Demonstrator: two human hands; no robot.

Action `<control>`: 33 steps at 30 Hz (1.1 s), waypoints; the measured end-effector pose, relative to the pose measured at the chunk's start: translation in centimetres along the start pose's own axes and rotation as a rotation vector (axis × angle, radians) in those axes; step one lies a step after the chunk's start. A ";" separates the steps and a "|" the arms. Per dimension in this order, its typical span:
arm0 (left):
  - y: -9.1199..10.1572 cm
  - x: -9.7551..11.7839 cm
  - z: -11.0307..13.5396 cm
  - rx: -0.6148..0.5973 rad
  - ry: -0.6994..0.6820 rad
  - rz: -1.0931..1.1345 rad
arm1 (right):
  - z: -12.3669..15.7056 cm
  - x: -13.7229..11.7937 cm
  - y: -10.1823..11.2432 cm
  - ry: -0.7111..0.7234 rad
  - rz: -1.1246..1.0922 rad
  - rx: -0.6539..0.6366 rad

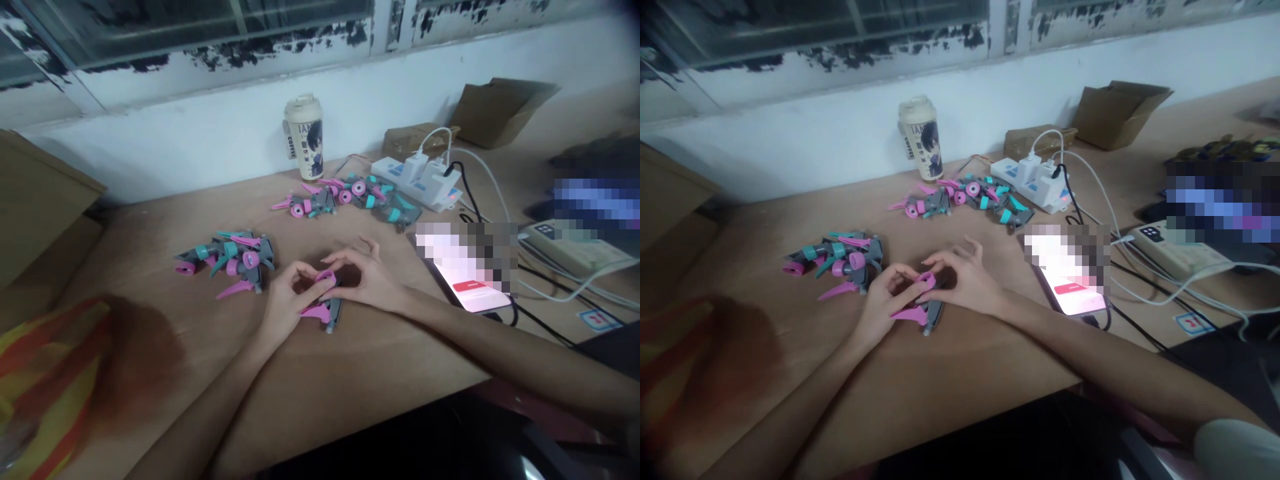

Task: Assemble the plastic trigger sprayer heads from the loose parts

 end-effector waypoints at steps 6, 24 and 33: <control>0.4 0.7 -0.2 -0.053 0.102 0.124 | -0.1 -0.2 0.4 -0.007 0.012 -0.004; 1.4 -0.1 -0.7 -0.344 0.159 0.023 | -0.1 -0.2 0.1 0.172 0.086 -0.197; 1.0 -0.1 -0.5 -0.328 0.126 0.000 | 0.0 -0.2 -0.4 0.207 -0.061 -0.138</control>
Point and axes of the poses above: each hand's wrist, its own z-axis away from the middle knuckle, its own y-axis out of the back of the hand, x = y × z, the point moved 2 cm from there along -z, towards the middle knuckle, and after that the axes turned 13 degrees about -x, right-handed, at the moved point
